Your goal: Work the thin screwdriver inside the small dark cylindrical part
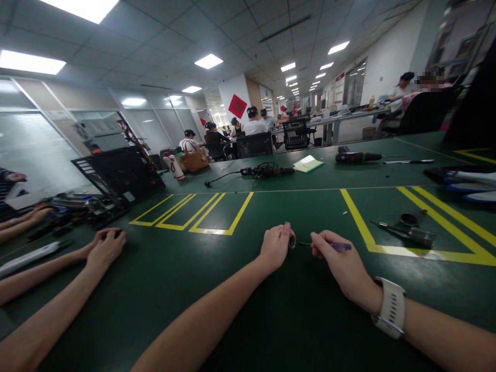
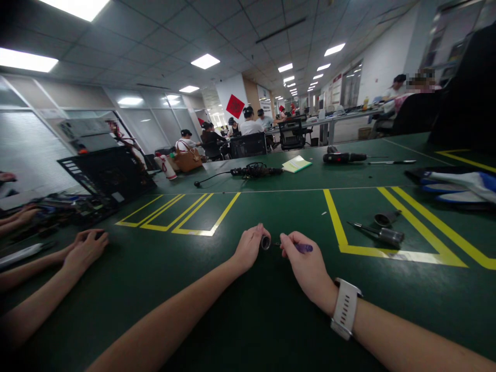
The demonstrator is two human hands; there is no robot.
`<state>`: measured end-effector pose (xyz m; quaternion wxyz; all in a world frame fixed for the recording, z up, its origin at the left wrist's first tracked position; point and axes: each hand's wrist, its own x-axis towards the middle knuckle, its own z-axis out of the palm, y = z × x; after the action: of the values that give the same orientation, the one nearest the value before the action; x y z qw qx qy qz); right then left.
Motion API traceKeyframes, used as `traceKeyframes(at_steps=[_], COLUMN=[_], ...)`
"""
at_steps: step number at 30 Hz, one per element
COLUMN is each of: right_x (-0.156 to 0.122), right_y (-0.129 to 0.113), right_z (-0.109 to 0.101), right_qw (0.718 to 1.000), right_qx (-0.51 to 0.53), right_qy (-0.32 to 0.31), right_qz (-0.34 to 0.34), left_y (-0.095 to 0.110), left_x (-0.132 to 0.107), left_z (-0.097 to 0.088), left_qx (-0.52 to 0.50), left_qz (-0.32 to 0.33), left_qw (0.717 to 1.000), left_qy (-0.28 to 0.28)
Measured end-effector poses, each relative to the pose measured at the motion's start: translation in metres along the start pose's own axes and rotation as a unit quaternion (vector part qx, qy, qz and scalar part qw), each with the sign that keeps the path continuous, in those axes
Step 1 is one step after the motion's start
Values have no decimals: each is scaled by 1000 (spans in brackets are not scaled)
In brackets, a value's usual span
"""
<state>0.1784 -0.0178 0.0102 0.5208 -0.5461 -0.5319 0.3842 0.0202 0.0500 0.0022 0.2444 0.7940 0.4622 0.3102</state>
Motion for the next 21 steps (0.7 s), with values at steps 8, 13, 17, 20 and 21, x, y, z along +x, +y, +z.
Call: traceKeyframes(at_steps=[8, 13, 17, 20, 21], right_x=[6, 2, -1, -1, -1], right_y=[10, 0, 0, 2, 2], right_z=[1, -1, -1, 0, 0], right_qw=[998, 995, 994, 995, 995], right_qx=[53, 96, 106, 93, 87], right_qy=[31, 27, -11, -43, -52], right_qz=[25, 3, -19, -19, -18], left_y=[1, -2, -2, -1, 0], left_x=[2, 2, 0, -1, -2], left_z=[-4, -3, -4, -4, -4], left_qx=[33, -8, -35, -54, -54], left_qz=[-3, 4, 8, 16, 21], left_qw=[999, 999, 999, 998, 998], left_qy=[-37, -42, -39, -39, -38])
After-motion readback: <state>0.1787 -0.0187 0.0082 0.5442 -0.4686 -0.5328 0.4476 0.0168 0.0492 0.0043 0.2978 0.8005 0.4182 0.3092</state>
